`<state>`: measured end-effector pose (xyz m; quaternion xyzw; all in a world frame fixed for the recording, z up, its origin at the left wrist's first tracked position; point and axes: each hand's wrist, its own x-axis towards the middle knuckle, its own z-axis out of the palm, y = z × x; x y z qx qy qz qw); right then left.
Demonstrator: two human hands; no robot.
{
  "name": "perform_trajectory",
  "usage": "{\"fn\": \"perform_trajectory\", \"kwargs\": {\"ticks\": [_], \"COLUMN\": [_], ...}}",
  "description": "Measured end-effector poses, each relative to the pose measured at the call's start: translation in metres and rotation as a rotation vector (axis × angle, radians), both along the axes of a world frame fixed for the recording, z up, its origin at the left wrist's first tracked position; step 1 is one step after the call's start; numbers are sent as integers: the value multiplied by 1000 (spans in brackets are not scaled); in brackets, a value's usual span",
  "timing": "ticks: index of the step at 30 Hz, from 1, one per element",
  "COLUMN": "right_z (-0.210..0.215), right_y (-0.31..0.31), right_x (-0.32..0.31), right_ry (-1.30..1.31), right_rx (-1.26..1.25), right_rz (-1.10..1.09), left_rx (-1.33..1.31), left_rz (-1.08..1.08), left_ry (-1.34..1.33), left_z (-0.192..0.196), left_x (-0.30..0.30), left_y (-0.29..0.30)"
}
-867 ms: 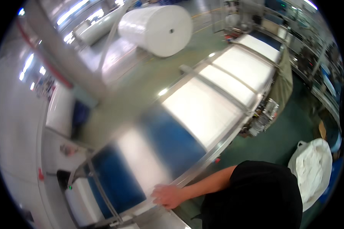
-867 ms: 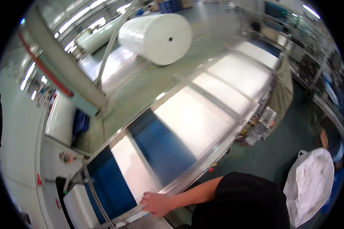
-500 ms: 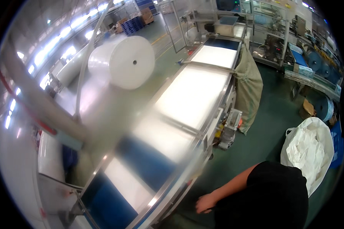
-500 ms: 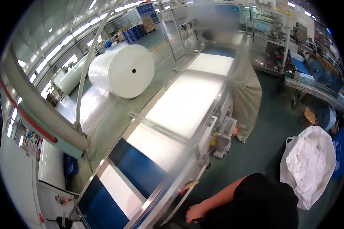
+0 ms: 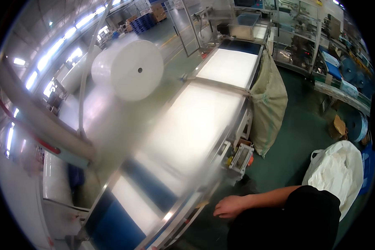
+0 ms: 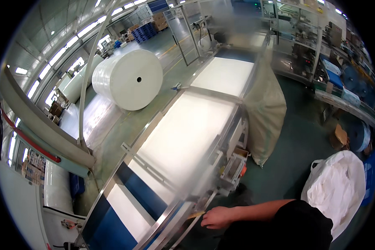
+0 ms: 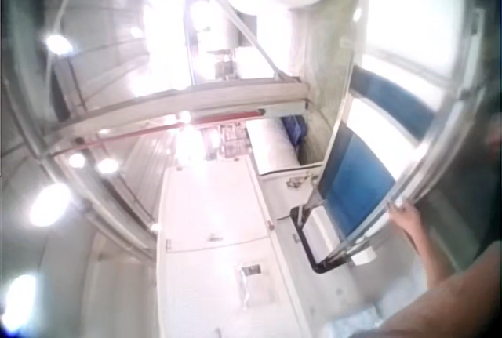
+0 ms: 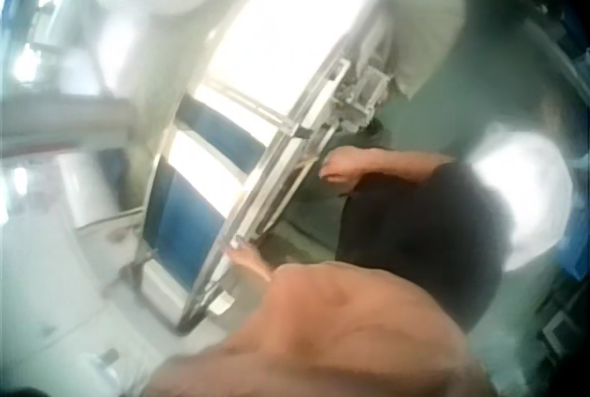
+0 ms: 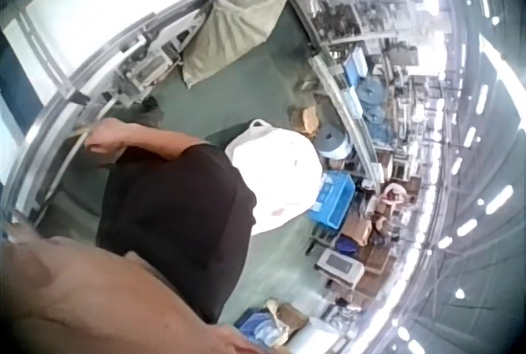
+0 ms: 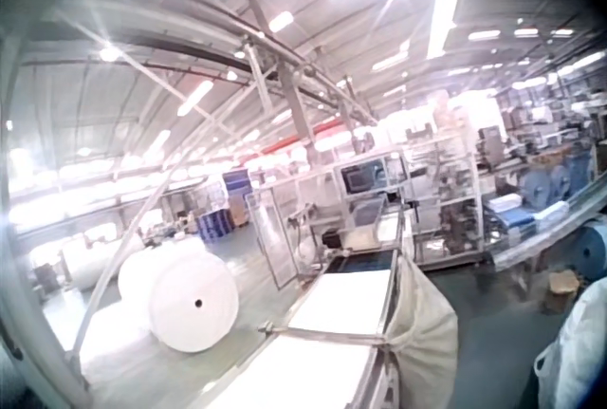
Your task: The person places stacks of white tissue paper onto a conveyor belt in a factory setting. They then pick up blue tissue packages from a metal table, open them, and place the contents onto the belt. The person repeats this process, handling multiple packages and stacks of tissue.
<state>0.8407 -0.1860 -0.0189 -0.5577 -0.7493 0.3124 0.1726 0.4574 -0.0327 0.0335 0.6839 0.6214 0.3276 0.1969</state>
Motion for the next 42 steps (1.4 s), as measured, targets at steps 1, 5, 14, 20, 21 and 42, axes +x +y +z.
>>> {"fn": "perform_trajectory", "kwargs": {"ticks": [1, 5, 14, 20, 21, 42], "right_z": [8, 15, 16, 6, 8, 10], "right_y": [4, 21, 75, 81, 81, 64], "right_x": [20, 102, 247, 255, 258, 256], "right_ry": [-4, 35, -73, -47, -27, -23], "right_rx": [33, 432, 452, 528, 525, 367], "right_rz": [-1, -132, -419, -362, -370, -175], "left_rx": [47, 302, 116, 121, 83, 285], "left_rz": [-48, -301, -588, -346, -347, -546], "left_ry": [38, 243, 390, 460, 471, 755], "left_z": [19, 66, -15, -29, -28, -124], "left_x": [44, 223, 476, 485, 487, 413], "left_y": [16, 48, 31, 30, 30, 63]}}
